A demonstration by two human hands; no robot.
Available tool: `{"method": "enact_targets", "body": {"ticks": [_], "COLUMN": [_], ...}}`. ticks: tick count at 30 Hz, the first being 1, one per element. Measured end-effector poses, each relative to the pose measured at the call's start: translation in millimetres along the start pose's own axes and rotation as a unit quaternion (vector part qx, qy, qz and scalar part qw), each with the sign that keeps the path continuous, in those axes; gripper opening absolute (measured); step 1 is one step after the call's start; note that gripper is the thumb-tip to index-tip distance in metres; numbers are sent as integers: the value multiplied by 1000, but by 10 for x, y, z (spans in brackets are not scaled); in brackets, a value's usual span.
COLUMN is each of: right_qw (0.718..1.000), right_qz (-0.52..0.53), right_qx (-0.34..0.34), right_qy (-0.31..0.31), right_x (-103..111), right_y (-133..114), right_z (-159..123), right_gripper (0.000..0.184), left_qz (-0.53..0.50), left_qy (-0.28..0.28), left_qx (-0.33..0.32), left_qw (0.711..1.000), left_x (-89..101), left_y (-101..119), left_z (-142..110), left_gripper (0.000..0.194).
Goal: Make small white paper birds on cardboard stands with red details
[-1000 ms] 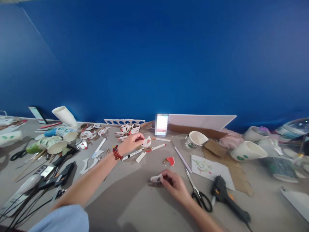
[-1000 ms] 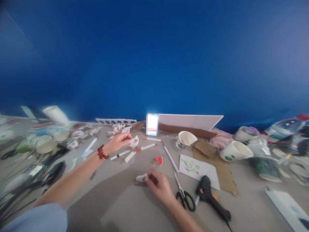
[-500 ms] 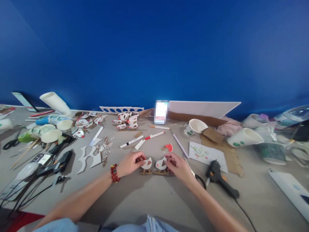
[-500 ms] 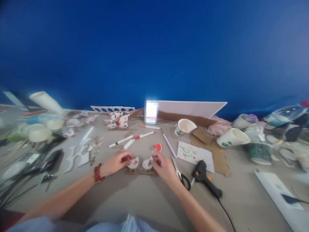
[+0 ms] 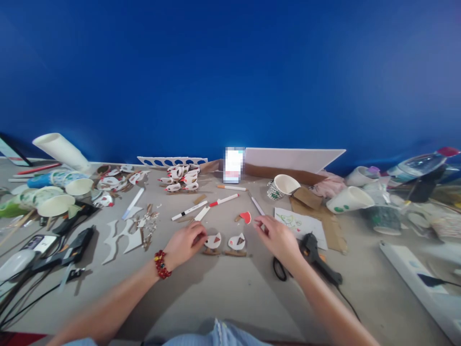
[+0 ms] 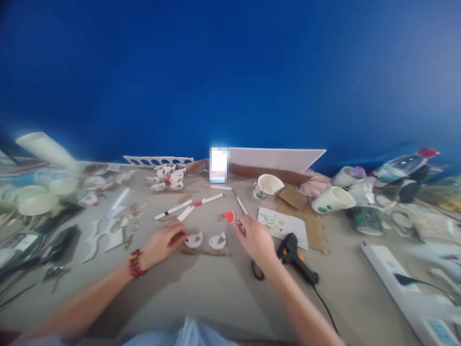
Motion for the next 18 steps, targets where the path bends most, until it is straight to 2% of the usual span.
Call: {"method": "enact_targets", "body": {"ticks": [2,5,9,11,14,18], "right_qw": [1000,996,994,995,997,997], "right_qz": [-28,-80,-87,-67,-34,6], "right_qx": [14,30,37,43,50,78], "right_qy": [-2,-33,-54,-56,-42,0], "right_x": [48,-10,-161,-209,-180,35], "right_y": [-4,-57,-89,-72,-39,-155], "right_z": [139,336,488,516,508,408], "right_gripper": [21,22,21,20,22,17], "left_qz": [8,16,-42,-70,-96,-130], "left_qy": [18,58,151,188,189,162], "left_qx": [-8,3,10,-8,-41,-38], "left_qw": [1000,998,988,980,976,978], "left_x": [4,9,99,158,200,190], "left_y": [9,-44,-131,-127,-69,17], "left_z": [0,-1,-16,-21,-4,77], "left_gripper": [27,34,16,19,16,14]}}
Point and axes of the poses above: each hand's wrist, its own z-axis towards the middle knuckle, its own x-axis out of the back of the hand, y = z × x, the point moved 5 cm from there along z, towards the middle knuckle, and after that the axes turned 11 degrees about -z, right-handed, at the moved point
